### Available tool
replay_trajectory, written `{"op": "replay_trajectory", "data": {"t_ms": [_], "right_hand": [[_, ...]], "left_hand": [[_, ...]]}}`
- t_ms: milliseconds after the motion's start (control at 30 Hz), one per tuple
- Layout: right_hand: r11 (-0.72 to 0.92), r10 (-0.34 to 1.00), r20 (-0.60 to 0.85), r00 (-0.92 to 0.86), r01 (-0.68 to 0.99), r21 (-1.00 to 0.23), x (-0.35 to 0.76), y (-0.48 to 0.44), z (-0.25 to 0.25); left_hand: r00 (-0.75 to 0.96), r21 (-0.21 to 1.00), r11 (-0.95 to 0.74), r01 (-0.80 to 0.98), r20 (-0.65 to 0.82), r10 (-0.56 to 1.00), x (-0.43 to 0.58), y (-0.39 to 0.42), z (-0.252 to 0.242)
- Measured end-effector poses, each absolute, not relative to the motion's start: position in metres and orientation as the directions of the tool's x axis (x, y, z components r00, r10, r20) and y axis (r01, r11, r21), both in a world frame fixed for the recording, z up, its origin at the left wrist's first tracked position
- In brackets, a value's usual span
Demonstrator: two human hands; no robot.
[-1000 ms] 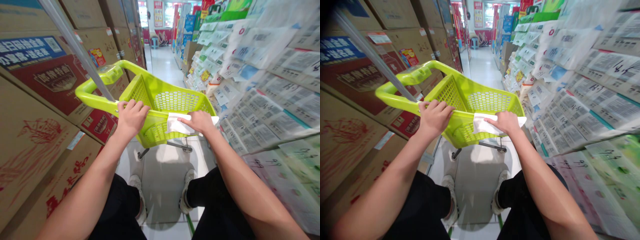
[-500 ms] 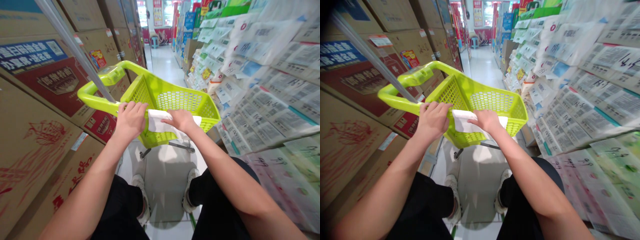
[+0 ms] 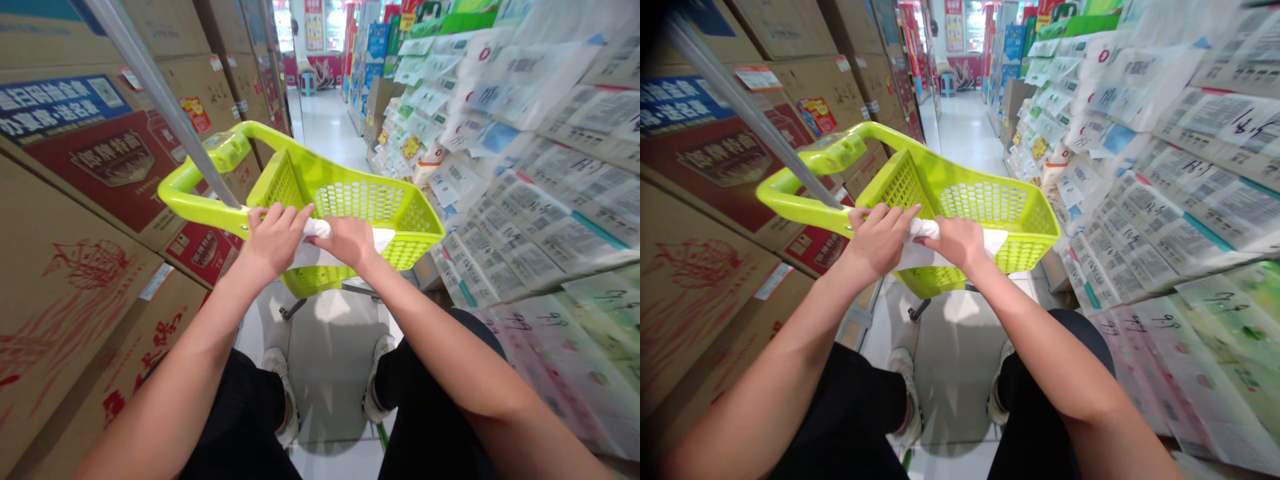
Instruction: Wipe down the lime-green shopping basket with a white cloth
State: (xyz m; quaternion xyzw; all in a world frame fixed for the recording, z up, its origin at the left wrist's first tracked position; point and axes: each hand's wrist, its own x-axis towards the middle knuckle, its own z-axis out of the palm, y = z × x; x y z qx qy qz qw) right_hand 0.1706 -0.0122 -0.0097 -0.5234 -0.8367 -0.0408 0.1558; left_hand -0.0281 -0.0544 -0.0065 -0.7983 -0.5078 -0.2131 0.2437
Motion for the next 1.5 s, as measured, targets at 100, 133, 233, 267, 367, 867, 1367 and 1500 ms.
{"op": "replay_trajectory", "data": {"t_ms": [100, 133, 233, 267, 367, 867, 1367, 1500], "right_hand": [[0.491, 0.849, 0.283, -0.447, 0.865, -0.107, 0.169, -0.011, -0.006], [0.502, 0.847, 0.26, -0.463, 0.859, -0.105, 0.174, -0.009, -0.005], [0.508, 0.854, 0.187, -0.485, 0.855, -0.107, 0.202, -0.004, -0.009], [0.503, 0.859, 0.172, -0.483, 0.858, -0.105, 0.212, -0.003, -0.011], [0.472, 0.87, 0.2, -0.45, 0.878, -0.076, 0.23, -0.004, -0.018], [0.584, 0.803, 0.226, -0.552, 0.804, -0.111, 0.196, -0.013, -0.006], [0.513, 0.815, 0.38, -0.436, 0.849, -0.127, 0.159, -0.024, -0.008], [0.562, 0.804, 0.3, -0.513, 0.82, -0.107, 0.168, -0.026, -0.002]], "left_hand": [[0.375, -0.153, -0.357, 0.922, 0.588, 0.717, -0.03, -0.056, -0.005], [0.372, -0.146, -0.358, 0.922, 0.587, 0.719, -0.034, -0.056, -0.004], [0.377, -0.156, -0.357, 0.921, 0.583, 0.719, -0.048, -0.055, -0.004], [0.394, -0.176, -0.362, 0.915, 0.574, 0.717, -0.053, -0.054, -0.004], [0.462, -0.249, -0.39, 0.886, 0.537, 0.706, -0.06, -0.051, -0.005], [0.426, -0.194, -0.393, 0.899, 0.596, 0.681, -0.051, -0.05, -0.011], [0.486, -0.334, -0.354, 0.873, 0.642, 0.593, -0.031, -0.05, -0.015], [0.487, -0.341, -0.349, 0.873, 0.647, 0.587, -0.038, -0.051, -0.013]]}}
